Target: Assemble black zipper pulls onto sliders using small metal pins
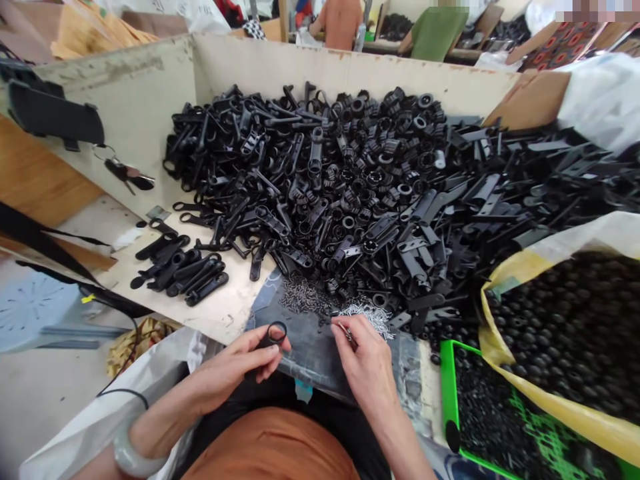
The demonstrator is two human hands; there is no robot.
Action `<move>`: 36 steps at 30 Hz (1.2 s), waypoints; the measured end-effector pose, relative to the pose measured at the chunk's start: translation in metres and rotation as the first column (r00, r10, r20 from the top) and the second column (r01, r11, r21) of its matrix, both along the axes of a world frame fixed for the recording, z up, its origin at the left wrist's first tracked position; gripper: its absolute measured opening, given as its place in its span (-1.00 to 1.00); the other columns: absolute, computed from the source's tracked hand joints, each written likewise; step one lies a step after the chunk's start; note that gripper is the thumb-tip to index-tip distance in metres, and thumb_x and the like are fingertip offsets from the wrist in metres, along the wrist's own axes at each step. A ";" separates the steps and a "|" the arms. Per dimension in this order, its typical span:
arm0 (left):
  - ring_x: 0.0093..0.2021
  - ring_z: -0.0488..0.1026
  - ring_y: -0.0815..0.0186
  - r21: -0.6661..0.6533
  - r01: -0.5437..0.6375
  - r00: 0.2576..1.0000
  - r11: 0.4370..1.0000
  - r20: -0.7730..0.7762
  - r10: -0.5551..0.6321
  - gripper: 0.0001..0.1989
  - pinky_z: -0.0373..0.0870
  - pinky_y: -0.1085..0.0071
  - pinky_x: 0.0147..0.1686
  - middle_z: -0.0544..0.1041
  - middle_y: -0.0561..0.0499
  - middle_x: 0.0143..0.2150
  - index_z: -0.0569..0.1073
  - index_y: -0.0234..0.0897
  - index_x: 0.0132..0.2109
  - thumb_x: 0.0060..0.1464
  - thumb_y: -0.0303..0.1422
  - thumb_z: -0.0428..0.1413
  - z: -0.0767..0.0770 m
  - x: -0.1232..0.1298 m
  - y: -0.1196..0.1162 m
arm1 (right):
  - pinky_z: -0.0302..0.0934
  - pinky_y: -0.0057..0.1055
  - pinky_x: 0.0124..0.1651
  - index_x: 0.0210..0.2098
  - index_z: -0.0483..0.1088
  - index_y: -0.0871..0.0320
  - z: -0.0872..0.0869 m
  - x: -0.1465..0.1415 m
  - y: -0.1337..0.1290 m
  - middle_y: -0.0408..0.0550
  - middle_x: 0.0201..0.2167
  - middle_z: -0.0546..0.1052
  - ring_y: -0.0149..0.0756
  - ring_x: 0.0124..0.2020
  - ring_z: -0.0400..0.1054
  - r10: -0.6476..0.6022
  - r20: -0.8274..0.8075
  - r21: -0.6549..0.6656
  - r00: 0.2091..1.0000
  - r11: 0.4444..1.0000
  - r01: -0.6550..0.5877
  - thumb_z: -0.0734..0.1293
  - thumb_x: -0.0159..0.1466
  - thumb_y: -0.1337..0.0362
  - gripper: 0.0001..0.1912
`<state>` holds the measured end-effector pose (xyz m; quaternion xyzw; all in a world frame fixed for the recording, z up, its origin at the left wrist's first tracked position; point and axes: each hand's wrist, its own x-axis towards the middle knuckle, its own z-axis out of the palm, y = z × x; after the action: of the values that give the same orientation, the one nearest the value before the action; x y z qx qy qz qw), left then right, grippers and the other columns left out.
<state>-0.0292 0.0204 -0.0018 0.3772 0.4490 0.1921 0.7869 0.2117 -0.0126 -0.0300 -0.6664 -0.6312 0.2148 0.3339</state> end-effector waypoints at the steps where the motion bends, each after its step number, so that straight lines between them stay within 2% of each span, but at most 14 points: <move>1: -0.45 0.21 0.45 0.002 -0.019 1.000 1.000 -0.009 0.019 -0.62 0.15 0.48 -0.41 0.38 0.10 -0.41 0.44 -0.33 -0.05 0.13 -0.13 0.23 0.001 0.002 0.002 | 0.29 -0.39 -0.24 -0.20 0.52 0.09 -0.001 0.001 0.004 -0.05 -0.28 0.57 -0.28 -0.32 0.47 0.019 0.058 0.012 0.998 1.000 -0.020 0.20 0.47 0.12 -0.69; 3: -0.50 0.13 0.47 0.000 -0.053 0.998 0.999 -0.021 0.053 -0.62 0.07 0.49 -0.47 0.31 0.15 -0.47 0.43 -0.32 -0.02 0.15 -0.14 0.20 0.003 0.005 0.004 | 0.27 -0.39 -0.23 -0.19 0.51 0.08 -0.001 -0.001 0.013 -0.05 -0.25 0.57 -0.27 -0.29 0.49 0.048 0.193 0.007 0.980 0.999 -0.050 0.16 0.49 0.14 -0.68; 7: -0.56 0.05 0.48 -0.022 -0.231 0.973 0.973 -0.017 0.230 -0.64 -0.03 0.50 -0.52 0.25 0.22 -0.54 0.36 -0.25 -0.02 0.11 -0.19 0.21 0.004 -0.001 0.008 | 0.13 -0.39 -0.42 -0.23 0.50 0.06 -0.001 -0.010 0.026 -0.11 -0.27 0.54 -0.31 -0.43 0.47 0.052 0.476 -0.097 0.878 0.995 -0.006 0.18 0.48 0.17 -0.71; 9: -0.58 0.04 0.49 -0.047 -0.310 0.951 0.950 -0.005 0.310 -0.67 -0.03 0.50 -0.54 0.26 0.22 -0.55 0.38 -0.25 -0.06 0.13 -0.16 0.21 0.003 -0.008 0.009 | 0.09 -0.41 -0.46 -0.26 0.49 0.06 0.000 -0.013 0.029 -0.13 -0.29 0.53 -0.32 -0.46 0.46 0.072 0.540 -0.143 0.839 0.990 0.007 0.21 0.46 0.18 -0.74; 11: -0.59 0.05 0.49 -0.087 -0.333 0.942 0.939 0.018 0.335 -0.66 -0.02 0.50 -0.55 0.29 0.19 -0.56 0.41 -0.28 -0.07 0.18 -0.11 0.17 0.003 -0.014 0.010 | 0.07 -0.42 -0.46 -0.27 0.49 0.05 0.002 -0.013 0.030 -0.15 -0.29 0.52 -0.33 -0.45 0.47 0.094 0.562 -0.172 0.822 0.985 0.005 0.24 0.45 0.19 -0.77; 17: -0.58 0.17 0.49 -0.090 -0.367 0.928 0.926 0.036 0.371 -0.62 0.05 0.51 -0.54 0.39 0.12 -0.51 0.46 -0.32 -0.04 0.19 -0.10 0.16 0.003 -0.014 0.010 | 0.08 -0.41 -0.45 -0.31 0.46 0.03 0.008 -0.012 0.030 -0.18 -0.30 0.53 -0.32 -0.44 0.49 0.135 0.560 -0.175 0.817 0.984 -0.042 0.24 0.44 0.19 -0.78; 22: -0.55 0.23 0.48 -0.026 -0.404 0.914 0.914 0.012 0.405 -0.61 0.07 0.52 -0.53 0.43 0.11 -0.46 0.41 -0.29 -0.03 0.12 -0.12 0.21 0.003 -0.009 0.013 | 0.12 -0.42 -0.45 -0.31 0.45 0.02 0.001 -0.017 0.027 -0.17 -0.33 0.53 -0.30 -0.41 0.52 0.191 0.527 -0.138 0.828 0.981 -0.138 0.19 0.46 0.17 -0.72; 27: -0.56 0.22 0.48 -0.023 -0.431 0.901 0.902 0.041 0.431 -0.62 0.07 0.53 -0.54 0.41 0.16 -0.48 0.36 -0.24 -0.04 0.10 -0.16 0.24 -0.004 -0.006 0.015 | 0.18 -0.41 -0.44 -0.19 0.49 0.00 -0.002 -0.023 0.029 -0.15 -0.28 0.56 -0.31 -0.43 0.53 0.214 0.484 -0.086 0.848 0.977 -0.197 0.15 0.48 0.19 -0.72; 31: -0.59 0.24 0.48 -0.092 -0.444 0.890 0.892 0.072 0.450 -0.60 0.07 0.52 -0.56 0.42 0.15 -0.50 0.38 -0.26 -0.07 0.08 -0.10 0.25 -0.014 -0.004 0.015 | 0.22 -0.39 -0.39 -0.15 0.51 0.01 0.004 -0.029 0.045 -0.11 -0.26 0.60 -0.28 -0.40 0.54 0.156 0.405 -0.016 0.901 0.986 -0.163 0.14 0.49 0.15 -0.68; 36: -0.60 0.27 0.47 -0.136 -0.450 0.876 0.883 0.123 0.466 -0.57 0.13 0.52 -0.56 0.44 0.14 -0.50 0.39 -0.28 -0.05 0.07 -0.10 0.27 -0.022 -0.006 0.018 | 0.25 -0.37 -0.27 -0.14 0.54 0.08 0.009 -0.041 0.078 -0.07 -0.20 0.65 -0.23 -0.28 0.56 0.082 0.316 0.079 0.945 0.991 -0.112 0.16 0.48 0.18 -0.68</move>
<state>-0.0349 0.0381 -0.0241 0.2032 0.4734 0.3778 0.7693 0.1707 0.0658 -0.0210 -0.6433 -0.7175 0.0926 0.2505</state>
